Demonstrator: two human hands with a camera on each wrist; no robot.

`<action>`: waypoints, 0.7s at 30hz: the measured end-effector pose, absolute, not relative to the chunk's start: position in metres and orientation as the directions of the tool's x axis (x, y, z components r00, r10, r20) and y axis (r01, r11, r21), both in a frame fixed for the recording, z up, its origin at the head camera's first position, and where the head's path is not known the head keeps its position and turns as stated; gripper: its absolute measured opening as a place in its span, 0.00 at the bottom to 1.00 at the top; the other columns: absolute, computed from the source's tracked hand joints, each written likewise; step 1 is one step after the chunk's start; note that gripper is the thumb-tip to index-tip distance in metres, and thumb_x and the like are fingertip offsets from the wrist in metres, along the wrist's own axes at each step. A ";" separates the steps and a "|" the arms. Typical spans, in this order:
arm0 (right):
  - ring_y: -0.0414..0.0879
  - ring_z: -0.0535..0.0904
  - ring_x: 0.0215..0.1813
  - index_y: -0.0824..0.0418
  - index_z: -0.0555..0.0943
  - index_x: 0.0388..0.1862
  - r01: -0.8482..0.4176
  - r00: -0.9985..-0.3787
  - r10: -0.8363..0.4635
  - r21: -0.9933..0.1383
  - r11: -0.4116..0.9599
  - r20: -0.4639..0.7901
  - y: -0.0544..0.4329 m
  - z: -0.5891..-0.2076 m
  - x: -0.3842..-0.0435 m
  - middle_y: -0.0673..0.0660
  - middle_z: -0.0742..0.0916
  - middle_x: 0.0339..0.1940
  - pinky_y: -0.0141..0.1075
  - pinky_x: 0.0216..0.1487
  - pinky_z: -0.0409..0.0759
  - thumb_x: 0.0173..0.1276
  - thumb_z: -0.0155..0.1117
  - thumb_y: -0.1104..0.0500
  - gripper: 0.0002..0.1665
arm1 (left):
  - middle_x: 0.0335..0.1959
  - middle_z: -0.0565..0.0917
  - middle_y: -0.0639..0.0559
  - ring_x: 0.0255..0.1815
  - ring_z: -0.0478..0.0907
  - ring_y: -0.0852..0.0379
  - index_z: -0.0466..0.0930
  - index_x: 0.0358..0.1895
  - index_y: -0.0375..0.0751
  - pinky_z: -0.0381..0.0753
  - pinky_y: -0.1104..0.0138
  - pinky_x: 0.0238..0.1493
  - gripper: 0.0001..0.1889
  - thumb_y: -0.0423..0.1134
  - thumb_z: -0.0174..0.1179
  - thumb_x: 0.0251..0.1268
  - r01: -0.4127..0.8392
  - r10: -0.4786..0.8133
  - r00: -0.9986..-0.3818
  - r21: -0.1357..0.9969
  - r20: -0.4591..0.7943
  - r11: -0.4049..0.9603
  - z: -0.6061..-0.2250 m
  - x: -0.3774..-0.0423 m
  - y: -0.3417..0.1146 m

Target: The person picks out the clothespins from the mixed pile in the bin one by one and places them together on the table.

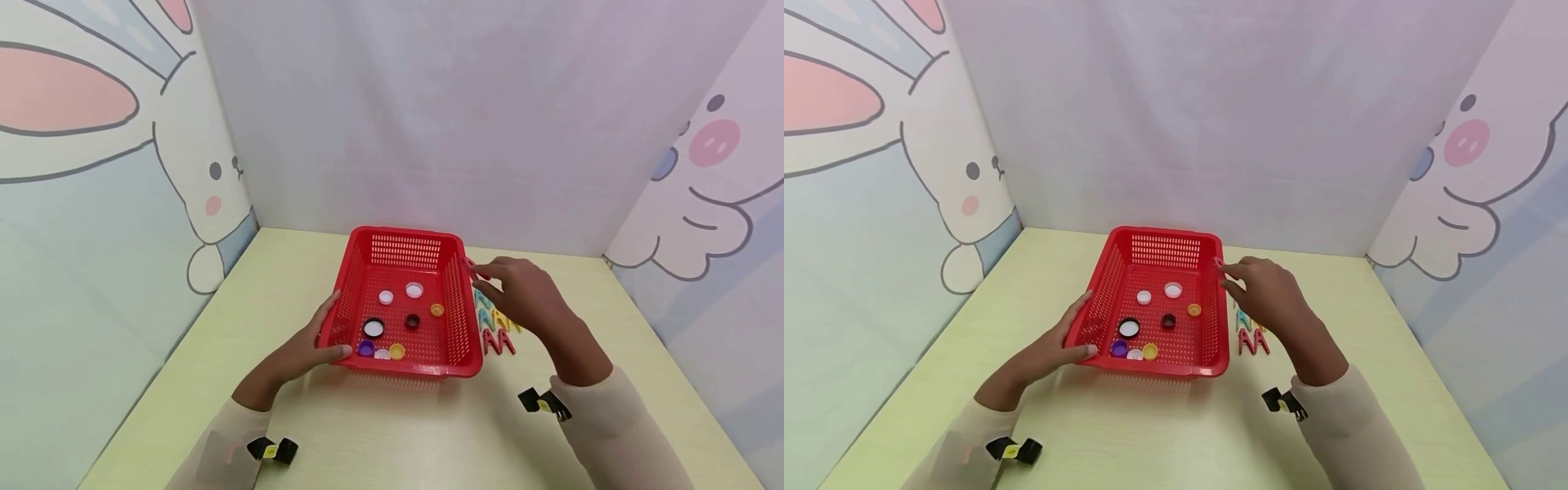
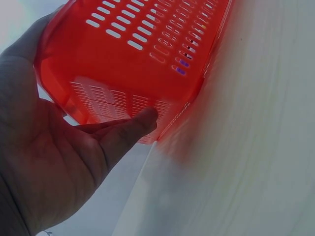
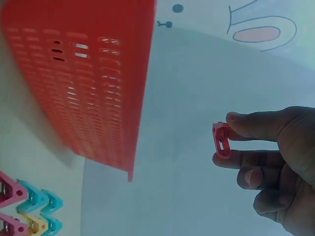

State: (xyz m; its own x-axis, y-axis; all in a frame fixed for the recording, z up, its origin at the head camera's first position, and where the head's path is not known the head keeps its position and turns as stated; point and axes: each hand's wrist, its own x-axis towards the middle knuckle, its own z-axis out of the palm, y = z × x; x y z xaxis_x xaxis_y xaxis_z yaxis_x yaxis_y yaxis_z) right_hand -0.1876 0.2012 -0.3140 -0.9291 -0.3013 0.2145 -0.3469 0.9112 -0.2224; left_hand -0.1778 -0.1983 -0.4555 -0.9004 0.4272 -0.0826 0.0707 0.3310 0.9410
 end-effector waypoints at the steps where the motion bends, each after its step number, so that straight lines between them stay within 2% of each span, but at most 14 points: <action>1: 0.58 0.90 0.52 0.55 0.89 0.66 -0.335 -0.933 -0.288 -0.224 0.915 0.217 0.204 -0.316 -0.186 0.61 0.94 0.54 0.51 0.45 0.94 0.71 0.79 0.55 0.25 | 0.83 0.62 0.37 0.83 0.63 0.31 0.36 0.91 0.64 0.93 0.48 0.58 0.64 0.51 0.78 0.62 0.069 0.427 -0.900 0.941 -0.084 0.330 -0.456 -0.178 -0.198; 12: 0.57 0.88 0.45 0.61 0.89 0.63 -0.255 -0.954 -0.200 -0.253 0.933 0.224 0.229 -0.338 -0.173 0.61 0.94 0.46 0.50 0.38 0.91 0.74 0.77 0.55 0.22 | 0.83 0.62 0.37 0.82 0.64 0.30 0.35 0.91 0.64 0.92 0.48 0.59 0.64 0.50 0.77 0.63 0.082 0.442 -0.894 0.945 -0.070 0.316 -0.454 -0.178 -0.198; 21: 0.60 0.89 0.45 0.64 0.89 0.63 -0.178 -0.975 -0.134 -0.270 0.946 0.175 0.246 -0.356 -0.164 0.64 0.94 0.46 0.45 0.32 0.89 0.75 0.75 0.55 0.22 | 0.83 0.62 0.37 0.82 0.63 0.31 0.36 0.91 0.64 0.93 0.49 0.59 0.63 0.49 0.77 0.63 0.077 0.441 -0.894 0.945 -0.074 0.317 -0.455 -0.177 -0.199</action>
State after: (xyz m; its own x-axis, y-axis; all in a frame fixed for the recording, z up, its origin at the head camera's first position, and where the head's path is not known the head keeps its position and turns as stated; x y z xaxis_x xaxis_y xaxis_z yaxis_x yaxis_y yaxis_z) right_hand -0.1645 0.2456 -0.3557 -0.9755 -0.1339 0.1746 -0.1781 0.9463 -0.2698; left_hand -0.1769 -0.1992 -0.4545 -0.8943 0.4413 -0.0745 0.0775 0.3166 0.9454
